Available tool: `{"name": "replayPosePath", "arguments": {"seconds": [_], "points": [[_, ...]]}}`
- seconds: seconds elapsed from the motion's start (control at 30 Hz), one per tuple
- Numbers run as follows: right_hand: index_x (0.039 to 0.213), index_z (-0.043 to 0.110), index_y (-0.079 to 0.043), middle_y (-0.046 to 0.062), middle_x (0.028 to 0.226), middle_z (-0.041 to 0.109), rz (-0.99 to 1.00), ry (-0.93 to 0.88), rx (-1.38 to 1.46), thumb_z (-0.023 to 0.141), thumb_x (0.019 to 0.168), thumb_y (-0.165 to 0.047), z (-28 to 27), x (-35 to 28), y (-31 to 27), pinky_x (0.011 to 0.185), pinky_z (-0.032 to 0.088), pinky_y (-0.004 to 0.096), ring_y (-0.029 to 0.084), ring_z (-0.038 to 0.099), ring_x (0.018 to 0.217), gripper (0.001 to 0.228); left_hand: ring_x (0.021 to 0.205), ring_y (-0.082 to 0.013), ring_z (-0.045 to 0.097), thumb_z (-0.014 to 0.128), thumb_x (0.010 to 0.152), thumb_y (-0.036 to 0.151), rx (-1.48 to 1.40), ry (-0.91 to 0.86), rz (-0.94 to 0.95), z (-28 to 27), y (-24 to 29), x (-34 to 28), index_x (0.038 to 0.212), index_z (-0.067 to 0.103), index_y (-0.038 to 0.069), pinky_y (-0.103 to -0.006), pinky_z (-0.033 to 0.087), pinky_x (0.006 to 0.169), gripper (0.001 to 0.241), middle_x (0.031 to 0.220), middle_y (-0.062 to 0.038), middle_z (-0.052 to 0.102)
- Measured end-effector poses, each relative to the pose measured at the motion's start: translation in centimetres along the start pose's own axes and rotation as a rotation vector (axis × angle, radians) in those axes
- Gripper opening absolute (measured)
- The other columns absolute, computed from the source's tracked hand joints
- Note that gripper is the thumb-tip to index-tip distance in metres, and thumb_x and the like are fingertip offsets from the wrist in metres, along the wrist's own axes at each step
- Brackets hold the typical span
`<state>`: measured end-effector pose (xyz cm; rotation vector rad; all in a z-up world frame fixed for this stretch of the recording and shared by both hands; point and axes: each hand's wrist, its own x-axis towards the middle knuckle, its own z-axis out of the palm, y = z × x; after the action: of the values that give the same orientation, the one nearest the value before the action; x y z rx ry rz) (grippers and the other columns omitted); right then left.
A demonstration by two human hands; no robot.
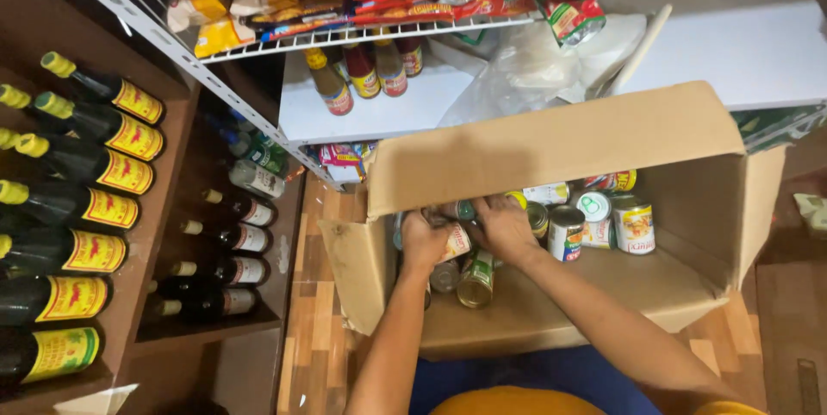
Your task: Organizing canned goods on a store shelf by taking them out of a cardboard box.
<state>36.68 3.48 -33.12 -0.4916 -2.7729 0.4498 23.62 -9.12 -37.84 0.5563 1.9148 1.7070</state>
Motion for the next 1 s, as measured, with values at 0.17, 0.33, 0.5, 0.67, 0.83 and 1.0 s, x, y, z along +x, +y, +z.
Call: {"name": "replayPosePath", "arguments": {"seconds": [0.17,0.33,0.5,0.67,0.83,1.0], "points": [[0.129,0.058,-0.003,0.023,0.110,0.066,0.162,-0.039,0.075,0.084,0.071,-0.029,0.0,-1.0,0.5,0.089,0.053,0.050,0.041,0.064,0.103,0.069,0.070,-0.0282,0.063,0.077,0.077,0.004,0.218,0.060,-0.053,-0.3,-1.6,0.0,0.102,0.068,-0.006,-0.0425,0.053,0.067,0.028,0.082,-0.019,0.068],[0.128,0.064,-0.003,0.023,0.109,0.064,0.217,0.161,0.462,0.080,0.061,-0.017,0.8,-2.3,5.0,0.075,0.058,0.044,0.037,0.066,0.091,0.071,0.078,-0.0323,0.073,0.078,0.071,0.007,0.350,-0.013,0.163,-0.1,1.7,-1.4,0.108,0.072,0.000,-0.0421,0.056,0.073,0.038,0.088,-0.020,0.075],[0.132,0.059,0.002,0.016,0.127,0.062,0.380,0.122,1.387,0.072,0.061,-0.002,1.9,-5.3,9.6,0.094,0.052,0.040,0.026,0.060,0.115,0.072,0.113,-0.0432,0.064,0.065,0.072,0.001,0.614,-0.077,0.721,1.8,7.0,-5.2,0.126,0.069,0.005,-0.0507,0.053,0.097,0.054,0.124,-0.021,0.070],[0.131,0.060,0.008,0.022,0.131,0.063,0.278,0.041,1.959,0.061,0.053,-0.007,1.8,-6.2,10.5,0.110,0.046,0.042,0.034,0.060,0.124,0.080,0.108,-0.0380,0.071,0.065,0.084,0.002,0.388,-0.300,0.590,1.8,7.9,-6.1,0.127,0.068,0.007,-0.0414,0.058,0.094,0.044,0.122,-0.017,0.072],[0.126,0.055,0.010,0.027,0.132,0.062,0.269,-0.093,2.295,0.064,0.053,-0.014,1.5,-6.0,9.6,0.111,0.047,0.049,0.040,0.061,0.122,0.077,0.097,-0.0176,0.077,0.071,0.097,0.011,0.099,-0.427,0.255,2.6,7.1,-7.1,0.130,0.068,0.003,-0.0291,0.063,0.083,0.035,0.117,-0.011,0.078],[0.137,0.052,0.016,0.030,0.129,0.062,0.138,-0.260,2.328,0.067,0.061,-0.016,0.2,-5.6,9.3,0.109,0.046,0.050,0.044,0.060,0.120,0.084,0.107,-0.0142,0.071,0.076,0.094,0.013,-0.388,-0.633,-0.043,3.5,5.8,-7.3,0.147,0.049,-0.003,-0.0289,0.059,0.091,0.062,0.126,-0.013,0.069]]}}
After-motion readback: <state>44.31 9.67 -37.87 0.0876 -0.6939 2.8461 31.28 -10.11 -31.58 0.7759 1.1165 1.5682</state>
